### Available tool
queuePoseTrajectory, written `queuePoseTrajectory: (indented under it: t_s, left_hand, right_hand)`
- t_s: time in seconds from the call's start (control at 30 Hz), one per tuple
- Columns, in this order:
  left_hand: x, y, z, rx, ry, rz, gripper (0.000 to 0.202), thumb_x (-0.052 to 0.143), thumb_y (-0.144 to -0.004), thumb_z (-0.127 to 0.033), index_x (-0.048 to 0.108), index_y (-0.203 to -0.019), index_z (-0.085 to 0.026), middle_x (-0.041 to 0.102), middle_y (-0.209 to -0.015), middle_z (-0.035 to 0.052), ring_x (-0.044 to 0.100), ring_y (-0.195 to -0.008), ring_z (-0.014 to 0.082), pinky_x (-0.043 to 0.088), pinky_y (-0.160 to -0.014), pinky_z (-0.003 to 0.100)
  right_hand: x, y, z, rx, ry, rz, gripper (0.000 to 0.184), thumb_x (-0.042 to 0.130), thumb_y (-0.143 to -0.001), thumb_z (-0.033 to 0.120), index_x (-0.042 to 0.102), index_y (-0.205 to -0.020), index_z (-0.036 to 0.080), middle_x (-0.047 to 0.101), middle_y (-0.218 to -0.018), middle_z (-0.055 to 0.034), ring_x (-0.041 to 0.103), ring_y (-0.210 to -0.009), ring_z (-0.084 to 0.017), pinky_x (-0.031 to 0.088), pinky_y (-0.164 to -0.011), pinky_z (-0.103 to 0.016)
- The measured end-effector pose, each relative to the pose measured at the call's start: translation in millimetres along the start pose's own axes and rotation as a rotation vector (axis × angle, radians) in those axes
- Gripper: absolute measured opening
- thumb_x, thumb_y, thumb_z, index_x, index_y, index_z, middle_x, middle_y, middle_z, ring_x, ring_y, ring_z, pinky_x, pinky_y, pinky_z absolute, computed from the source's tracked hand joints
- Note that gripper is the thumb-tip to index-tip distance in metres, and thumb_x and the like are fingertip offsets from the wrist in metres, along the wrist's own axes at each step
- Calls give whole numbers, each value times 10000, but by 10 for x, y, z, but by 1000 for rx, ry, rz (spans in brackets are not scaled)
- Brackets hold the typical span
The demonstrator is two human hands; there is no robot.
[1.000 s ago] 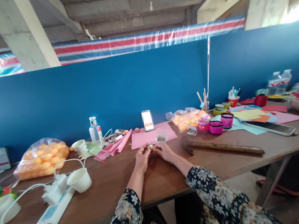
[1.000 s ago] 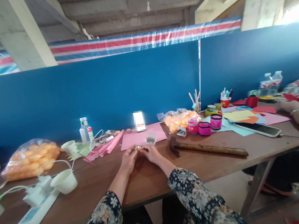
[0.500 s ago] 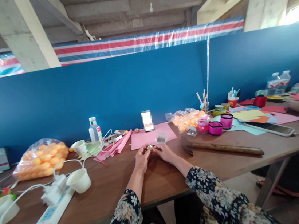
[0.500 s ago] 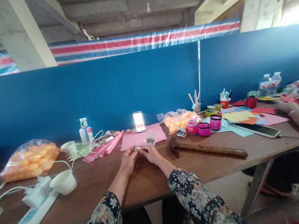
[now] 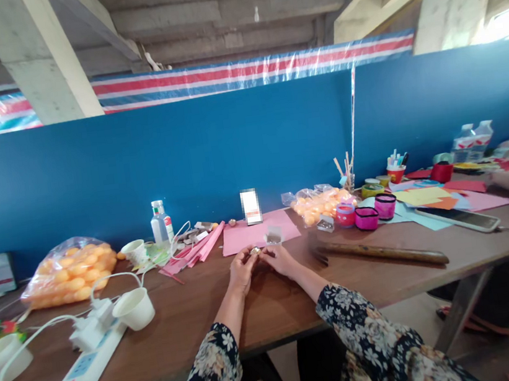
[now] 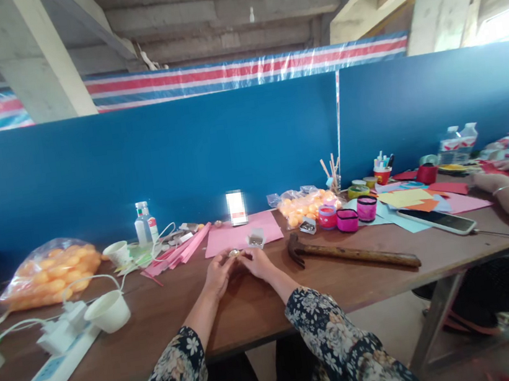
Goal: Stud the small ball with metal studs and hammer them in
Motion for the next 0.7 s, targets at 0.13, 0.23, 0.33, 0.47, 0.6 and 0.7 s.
queuePoseTrajectory:
  t_s: [0.13,0.23,0.33,0.47,0.6,0.7]
  left_hand:
    - [11,5,-3,-5,17,-9,407,716,-552,-255,596,-924,-143,654,-876,50,600,-804,149,432,-829,326]
    - [8,9,-5,-3,7,-7,408,718,-552,-257,598,-926,-145,654,-873,50,601,-792,148,439,-815,323]
    - [-6,8,-2,2,-23,-6,419,716,-554,-275,598,-934,-144,653,-890,58,604,-780,152,455,-784,318]
    - [-16,6,1,9,-45,2,441,717,-550,-295,594,-943,-137,652,-909,73,605,-786,166,468,-754,315]
    - [-1,15,-10,7,-42,14,430,713,-556,-299,595,-937,-138,651,-912,71,604,-789,163,467,-759,313]
    - [4,20,-19,4,-54,8,421,713,-557,-295,599,-931,-139,653,-898,67,606,-773,159,466,-753,309]
  right_hand:
    - [7,7,-27,42,-19,-18,252,525,-717,372,575,-636,138,515,-546,13,429,-495,-90,366,-485,-211]
    - [16,8,-62,112,-76,-25,245,552,-695,385,569,-673,141,526,-579,9,446,-490,-88,380,-447,-204]
    - [21,5,-82,149,-155,-45,263,597,-655,404,554,-683,146,555,-632,-2,495,-530,-100,416,-457,-208]
    - [26,-4,-84,158,-243,-43,289,636,-615,412,550,-685,145,576,-660,-9,534,-582,-115,446,-499,-222]
    - [24,-5,-75,190,-308,-72,328,683,-559,396,546,-718,143,589,-702,-16,553,-607,-125,458,-518,-234]
    - [27,2,-62,194,-341,-61,333,691,-549,389,561,-721,135,598,-706,-22,562,-617,-131,464,-547,-245]
Point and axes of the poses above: each hand's wrist, its own y-axis away from the middle knuckle, its own x-axis out of the palm, z = x × y, the point moved 2 cm from there along -y, towards the middle knuckle
